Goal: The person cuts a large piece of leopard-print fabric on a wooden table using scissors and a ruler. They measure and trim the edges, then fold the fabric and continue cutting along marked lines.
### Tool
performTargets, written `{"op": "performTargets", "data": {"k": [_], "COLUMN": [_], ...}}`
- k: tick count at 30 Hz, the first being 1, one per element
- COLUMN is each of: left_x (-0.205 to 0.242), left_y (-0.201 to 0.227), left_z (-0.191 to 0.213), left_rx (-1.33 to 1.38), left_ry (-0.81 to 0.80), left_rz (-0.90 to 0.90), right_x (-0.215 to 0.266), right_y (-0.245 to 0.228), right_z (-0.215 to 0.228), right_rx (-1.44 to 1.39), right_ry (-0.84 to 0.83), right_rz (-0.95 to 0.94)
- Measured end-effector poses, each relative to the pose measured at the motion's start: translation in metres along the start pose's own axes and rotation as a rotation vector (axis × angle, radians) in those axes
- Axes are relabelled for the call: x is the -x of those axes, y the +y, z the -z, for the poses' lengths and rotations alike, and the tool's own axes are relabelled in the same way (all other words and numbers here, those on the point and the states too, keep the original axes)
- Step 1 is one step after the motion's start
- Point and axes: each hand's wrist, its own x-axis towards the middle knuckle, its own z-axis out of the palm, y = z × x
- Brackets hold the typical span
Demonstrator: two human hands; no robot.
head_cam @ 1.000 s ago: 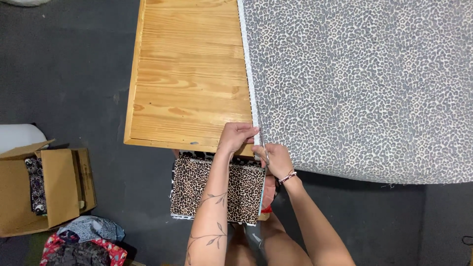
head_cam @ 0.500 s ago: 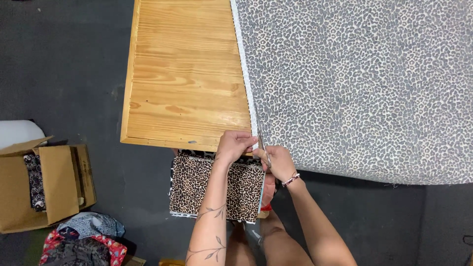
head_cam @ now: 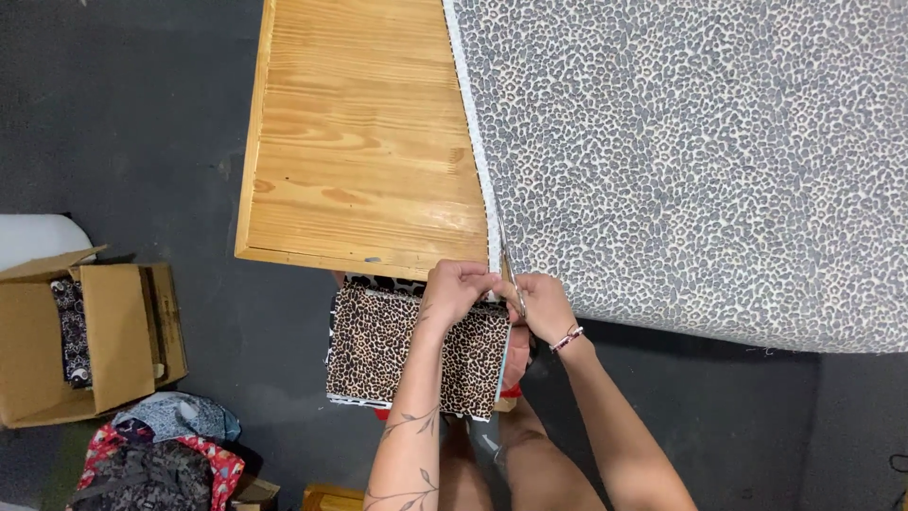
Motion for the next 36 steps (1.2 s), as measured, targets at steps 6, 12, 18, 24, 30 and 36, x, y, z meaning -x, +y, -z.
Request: {"op": "performTargets", "data": {"k": [6,12,18,24,30,36], "left_x": [0.008,0.018,0.029,0.029,0.045,0.056], "left_y": [-0.010,-0.008,-0.007,-0.007,0.016,0.013], "left_z": [-0.008,-0.013,-0.016,-0.015,-0.007,-0.016], "left_rx": [-0.023,-0.007,-0.071,-0.189,-0.159,-0.162], "left_ry": [0.002,-0.021,-0.062,-0.077,-0.072,-0.097], "left_rz": [0.016,-0.003,-0.007,-0.002,0.028,0.065], "right_x": [0.002,0.009,0.000,0.001,-0.001,0.007], "right_y": [0.019,0.022,0.018,0.020,0.023,0.000], "right_z": [-0.003,0.003,0.012,0.012,0.016,0.021], "right_rx": [-0.009,-0.014,0.028,0.062,0.057,0.031], "right_ry": [0.013,-0.053,-0.071,-0.057,-0.101,-0.095], "right_rz": [0.025,0.033,0.019,0.040,0.036,0.035]}}
